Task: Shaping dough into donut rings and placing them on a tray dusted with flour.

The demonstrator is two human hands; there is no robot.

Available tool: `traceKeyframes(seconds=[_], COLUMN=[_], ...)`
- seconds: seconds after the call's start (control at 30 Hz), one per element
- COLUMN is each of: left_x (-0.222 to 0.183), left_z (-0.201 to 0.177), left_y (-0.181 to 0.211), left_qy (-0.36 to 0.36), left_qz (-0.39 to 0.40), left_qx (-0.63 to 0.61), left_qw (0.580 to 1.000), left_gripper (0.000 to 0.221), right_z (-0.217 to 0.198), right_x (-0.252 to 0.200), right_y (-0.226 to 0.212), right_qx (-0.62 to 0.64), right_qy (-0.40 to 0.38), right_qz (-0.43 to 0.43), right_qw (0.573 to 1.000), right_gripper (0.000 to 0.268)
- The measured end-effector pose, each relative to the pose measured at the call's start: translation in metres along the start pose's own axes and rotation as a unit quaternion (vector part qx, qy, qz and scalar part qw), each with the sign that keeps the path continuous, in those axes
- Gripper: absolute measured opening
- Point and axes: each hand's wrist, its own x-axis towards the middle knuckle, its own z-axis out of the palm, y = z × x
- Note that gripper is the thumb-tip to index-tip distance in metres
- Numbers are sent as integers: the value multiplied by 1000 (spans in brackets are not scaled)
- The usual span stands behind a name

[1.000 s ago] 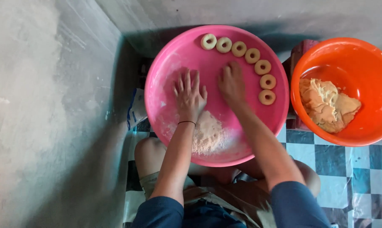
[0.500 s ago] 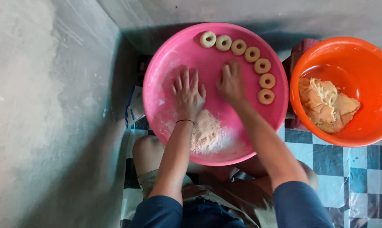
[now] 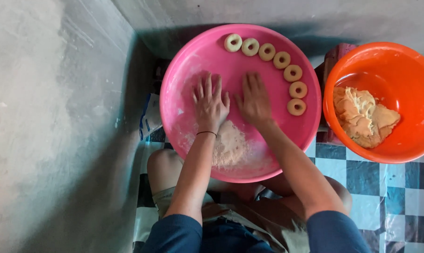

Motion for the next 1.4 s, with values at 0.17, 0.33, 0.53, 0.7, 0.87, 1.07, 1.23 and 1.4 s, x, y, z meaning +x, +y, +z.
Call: traceKeyframes(seconds=[0.17, 0.33, 0.53, 0.7, 0.87, 1.07, 1.23, 1.4], left_x=[2, 3, -1, 9, 7, -53, -80, -87], left_z=[-5, 2, -5, 25, -13, -170, -186, -249], left_y=[0, -1, 6, -7, 12, 105, 126, 135], left_qy=[7, 41, -57, -168, -178, -385, -305, -237], left_qz=[-5, 26, -6, -34, -24, -187, -238, -281], left_qx=[7, -3, 36, -8, -262, -828, -903, -908], left_qw=[1000, 999, 998, 985, 948, 363, 184, 202], left_gripper=[54, 48, 55, 62, 61, 77, 57, 48], right_z=[-35, -91, -205, -271, -306, -321, -335, -306], right_x=[-35, -38, -22, -39, -60, -52, -46, -86], right_y=[8, 8, -47, -65, -69, -110, -129, -117], right_qx=[40, 191, 698, 733, 573, 398, 218, 209], right_qy=[-73, -67, 74, 47, 38, -65, -156, 95], right_qz=[-9, 247, 427, 337, 263, 173, 190, 75], right_qw=[996, 948, 571, 589, 775, 899, 945, 970], right_gripper=[48, 74, 38, 50, 66, 60, 63, 42])
